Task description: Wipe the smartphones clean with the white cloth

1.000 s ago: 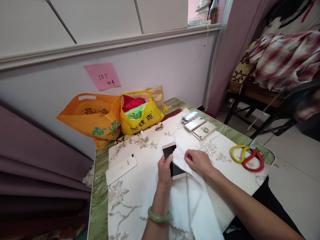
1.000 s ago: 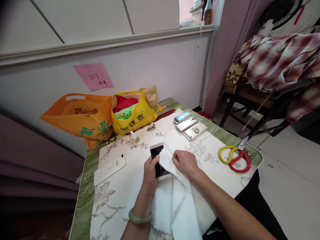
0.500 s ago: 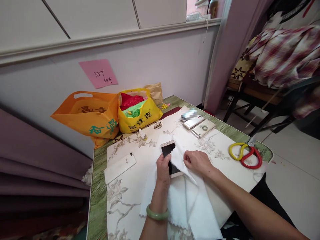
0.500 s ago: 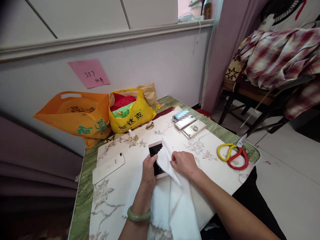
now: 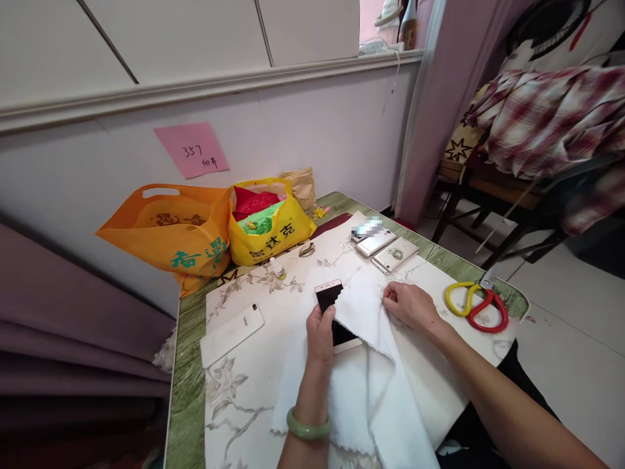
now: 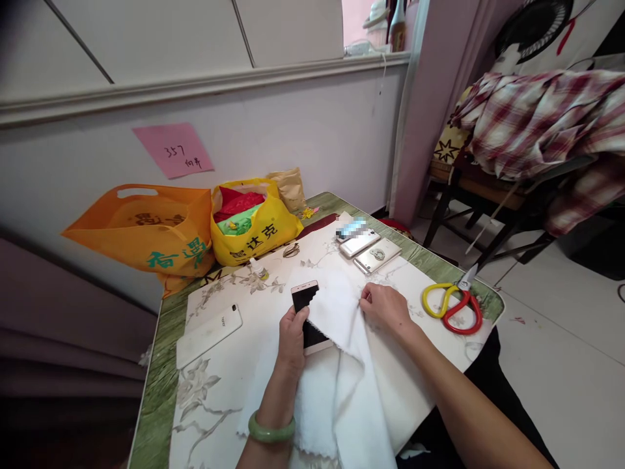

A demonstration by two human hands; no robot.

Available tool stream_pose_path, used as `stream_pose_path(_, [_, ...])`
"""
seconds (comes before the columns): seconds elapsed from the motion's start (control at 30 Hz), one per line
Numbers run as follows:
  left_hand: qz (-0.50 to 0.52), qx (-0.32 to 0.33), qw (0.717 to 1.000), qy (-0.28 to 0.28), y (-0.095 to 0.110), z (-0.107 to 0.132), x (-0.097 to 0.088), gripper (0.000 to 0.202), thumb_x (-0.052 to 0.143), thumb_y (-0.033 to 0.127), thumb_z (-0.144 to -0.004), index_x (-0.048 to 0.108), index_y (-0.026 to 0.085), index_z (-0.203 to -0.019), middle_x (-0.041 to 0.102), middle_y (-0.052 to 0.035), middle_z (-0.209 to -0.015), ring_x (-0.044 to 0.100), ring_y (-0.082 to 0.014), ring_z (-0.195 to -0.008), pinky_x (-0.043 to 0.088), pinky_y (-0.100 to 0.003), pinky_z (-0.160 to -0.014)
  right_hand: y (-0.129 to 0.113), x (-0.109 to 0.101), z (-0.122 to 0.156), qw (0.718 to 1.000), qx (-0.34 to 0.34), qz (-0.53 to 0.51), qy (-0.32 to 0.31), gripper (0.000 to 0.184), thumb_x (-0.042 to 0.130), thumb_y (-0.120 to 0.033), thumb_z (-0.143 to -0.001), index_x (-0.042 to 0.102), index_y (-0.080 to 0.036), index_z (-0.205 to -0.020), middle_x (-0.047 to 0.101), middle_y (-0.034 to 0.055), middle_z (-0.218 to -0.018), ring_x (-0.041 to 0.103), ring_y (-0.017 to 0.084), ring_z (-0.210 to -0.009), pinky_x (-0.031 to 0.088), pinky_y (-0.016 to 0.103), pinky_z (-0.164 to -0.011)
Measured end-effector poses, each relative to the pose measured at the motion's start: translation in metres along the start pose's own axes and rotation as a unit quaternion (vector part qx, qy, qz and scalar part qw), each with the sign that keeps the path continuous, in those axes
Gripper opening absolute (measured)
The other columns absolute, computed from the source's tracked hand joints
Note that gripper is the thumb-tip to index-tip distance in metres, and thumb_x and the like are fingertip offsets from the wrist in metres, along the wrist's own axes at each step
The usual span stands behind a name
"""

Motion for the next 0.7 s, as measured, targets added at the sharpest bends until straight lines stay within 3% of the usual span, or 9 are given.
stream_pose_path(0.1, [-0.020,0.011,1.000,-0.007,-0.002,-0.001,-0.001,0.036,0.067,0.035,-0.074,0.068,0.014,-0.103,0.074,-0.0064,-0.094,0.066,-0.0205,-0.083,0.049,-0.032,-0.078,-0.019,0.007,0.009,0.995,-0.038,-0.087,0.027,0.020,0.054,-0.038,-0.085,0.065,-0.023,-0.078,0.067,0.0006,-0.070,0.057,0.017,-0.064,0.032,0.026,-0.058])
stream_pose_path(0.17, [-0.026,0.014,1.000,-0.008,-0.004,-0.001,-0.002,0.035,0.065,0.034,-0.075,0.067,0.014,-0.104,0.074,-0.0066,-0.095,0.066,-0.0196,-0.081,0.049,-0.031,-0.076,-0.035,0.016,0.018,0.984,-0.071,-0.162,-0.004,0.029,0.051,-0.048,-0.088,0.064,-0.023,-0.078,0.067,0.0002,-0.069,0.058,0.017,-0.063,0.034,0.026,-0.058])
stream_pose_path(0.27, [-0.046,0.023,0.999,-0.012,-0.006,-0.001,-0.004,0.036,0.063,0.035,-0.076,0.067,0.014,-0.105,0.073,-0.0058,-0.091,0.064,-0.0182,-0.076,0.049,-0.030,-0.072,-0.051,0.026,0.029,0.981,-0.087,-0.173,-0.021,0.030,0.053,-0.051,-0.087,0.063,-0.024,-0.081,0.066,-0.0011,-0.069,0.057,0.016,-0.062,0.034,0.027,-0.058])
stream_pose_path(0.4, [-0.072,0.028,0.996,-0.038,-0.007,0.000,-0.005,0.032,0.061,0.033,-0.075,0.068,0.014,-0.100,0.069,-0.0031,-0.080,0.060,-0.0166,-0.069,0.047,-0.027,-0.066,-0.055,0.032,0.035,0.978,-0.089,-0.186,-0.030,0.029,0.055,-0.052,-0.087,0.060,-0.024,-0.079,0.063,-0.0029,-0.067,0.053,0.015,-0.060,0.034,0.026,-0.057])
stream_pose_path(0.53, [-0.083,0.044,0.992,-0.081,-0.002,0.004,-0.005,0.030,0.053,0.035,-0.082,0.066,0.015,-0.101,0.068,-0.0026,-0.081,0.058,-0.0170,-0.072,0.047,-0.028,-0.067,-0.055,0.032,0.034,0.977,-0.064,-0.195,-0.055,0.037,0.058,-0.054,-0.082,0.050,-0.023,-0.066,0.055,-0.0040,-0.059,0.050,0.014,-0.057,0.031,0.026,-0.054])
stream_pose_path(0.7, [-0.137,0.087,0.986,-0.043,0.003,0.005,-0.005,0.036,0.049,0.047,-0.089,0.064,0.016,-0.081,0.066,-0.0039,-0.079,0.056,-0.0179,-0.075,0.046,-0.029,-0.071,-0.062,0.034,0.026,0.975,-0.041,-0.214,-0.030,0.041,0.053,-0.056,-0.085,0.045,-0.023,-0.062,0.050,-0.0040,-0.056,0.046,0.014,-0.055,0.029,0.026,-0.052])
Point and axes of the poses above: each hand's wrist, its own z-axis away from the middle knuckle, its own x-axis out of the palm, y = z × x, the point moved 1 cm from there along -z, towards the middle knuckle
